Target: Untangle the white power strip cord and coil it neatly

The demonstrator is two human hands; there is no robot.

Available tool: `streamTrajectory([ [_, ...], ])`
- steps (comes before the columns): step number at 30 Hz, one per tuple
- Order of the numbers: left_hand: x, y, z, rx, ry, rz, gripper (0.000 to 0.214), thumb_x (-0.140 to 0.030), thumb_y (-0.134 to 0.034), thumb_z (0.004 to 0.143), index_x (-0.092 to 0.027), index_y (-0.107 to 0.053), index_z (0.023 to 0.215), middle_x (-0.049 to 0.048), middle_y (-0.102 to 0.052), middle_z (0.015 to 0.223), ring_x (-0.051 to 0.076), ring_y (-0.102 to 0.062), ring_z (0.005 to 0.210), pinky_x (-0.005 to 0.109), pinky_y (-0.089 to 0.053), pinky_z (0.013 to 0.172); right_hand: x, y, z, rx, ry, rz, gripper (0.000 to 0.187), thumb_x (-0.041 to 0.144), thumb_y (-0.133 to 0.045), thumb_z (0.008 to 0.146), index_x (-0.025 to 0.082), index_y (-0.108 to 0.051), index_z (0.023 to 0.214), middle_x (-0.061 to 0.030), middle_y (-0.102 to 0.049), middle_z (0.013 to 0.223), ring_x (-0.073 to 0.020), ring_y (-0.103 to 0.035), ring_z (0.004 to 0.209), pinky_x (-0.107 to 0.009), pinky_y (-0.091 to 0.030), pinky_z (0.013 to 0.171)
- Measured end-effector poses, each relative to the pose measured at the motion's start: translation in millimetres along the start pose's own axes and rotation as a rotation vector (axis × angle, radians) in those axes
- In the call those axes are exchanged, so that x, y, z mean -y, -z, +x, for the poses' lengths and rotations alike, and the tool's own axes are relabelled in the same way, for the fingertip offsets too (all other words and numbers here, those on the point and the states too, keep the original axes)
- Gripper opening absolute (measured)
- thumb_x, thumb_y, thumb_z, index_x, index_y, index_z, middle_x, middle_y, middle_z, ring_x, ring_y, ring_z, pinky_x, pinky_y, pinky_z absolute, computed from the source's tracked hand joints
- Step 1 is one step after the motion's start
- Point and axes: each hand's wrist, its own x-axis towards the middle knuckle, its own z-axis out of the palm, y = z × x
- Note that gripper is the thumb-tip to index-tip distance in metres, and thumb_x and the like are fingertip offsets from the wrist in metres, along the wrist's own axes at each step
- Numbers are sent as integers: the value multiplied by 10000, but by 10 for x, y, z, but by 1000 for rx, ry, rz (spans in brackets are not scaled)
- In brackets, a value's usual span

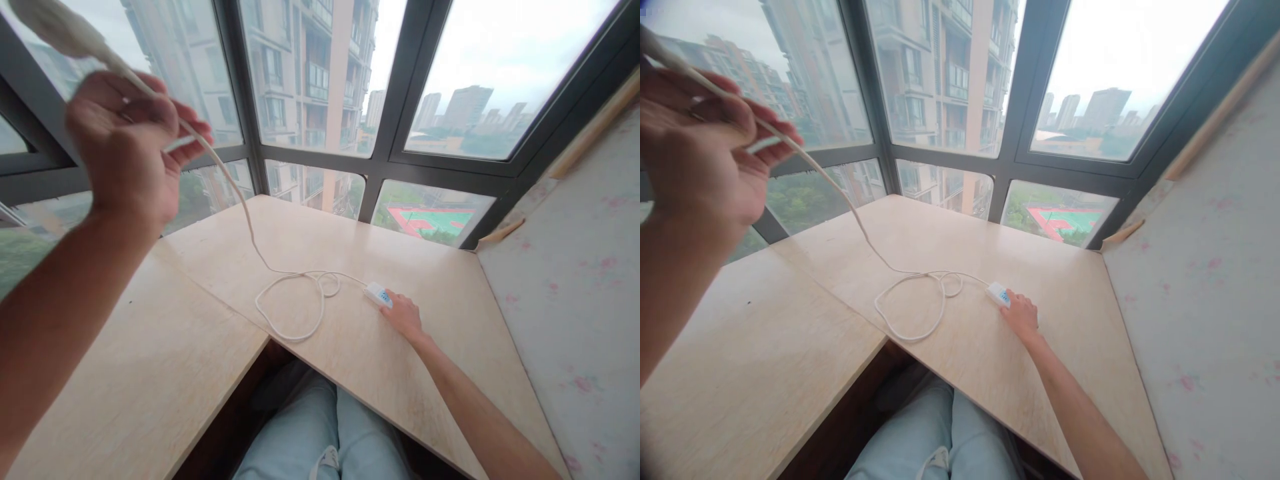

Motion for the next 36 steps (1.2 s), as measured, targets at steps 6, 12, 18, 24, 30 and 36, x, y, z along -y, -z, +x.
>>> streamTrajectory([
  [6, -116, -20, -1395, 584, 371, -400, 148, -185, -651, 802, -211, -707, 937, -19, -619, 633, 107, -578, 551, 239, -489, 535, 161, -58, -98, -24, -21, -34, 568, 281, -520, 876, 101, -436, 1408, -265, -480, 1387, -387, -454, 1280, -533, -334, 1021],
  [12, -115, -365, -2630, 988, 426, -334, 174, -196, -590, 842, -227, -749, 907, 62, -688, 744, 161, -613, 679, 279, -497, 633, 342, 69, -275, -62, 17, 490, 643, 188, -521, 807, 137, -393, 1435, -233, -403, 1477, -347, -335, 1398, -550, -195, 1136],
  [18, 131, -875, -3260, 747, 451, -242, 204, -189, -558, 866, -246, -703, 999, 65, -719, 902, 184, -666, 844, 292, -524, 774, 279, 476, -1132, 401, 306, 1545, 705, 412, -696, 780, 284, -437, 1423, -137, -556, 1368, -301, -533, 1253, -516, -386, 1063],
  [24, 174, -969, -3315, 993, 302, -236, 179, -216, -537, 889, -272, -650, 1017, 52, -719, 1065, 192, -676, 967, 309, -519, 864, 299, 635, -1593, 219, 65, 1641, 352, 473, -693, 813, 216, -694, 1055, -129, -700, 1120, -288, -646, 1066, -475, -492, 971],
  [30, 1079, -1025, -2505, 778, 174, 286, 240, -174, -517, 850, -221, -673, 1025, 77, -705, 1038, 223, -612, 1034, 355, -441, 981, 86, 812, -1657, 17, -72, 1694, 273, 495, -695, 806, 227, -684, 850, -110, -738, 1023, -305, -674, 1040, -516, -549, 909],
  [36, 2213, -1449, -2014, 1134, 224, 596, 524, -423, -762, 697, -173, -668, 1148, 148, -661, 1165, 304, -543, 1170, 362, -371, 1030, -179, 948, -1746, 28, -155, 1696, 315, 516, -738, 751, 236, -684, 886, -124, -756, 874, -337, -719, 882, -539, -583, 811],
])
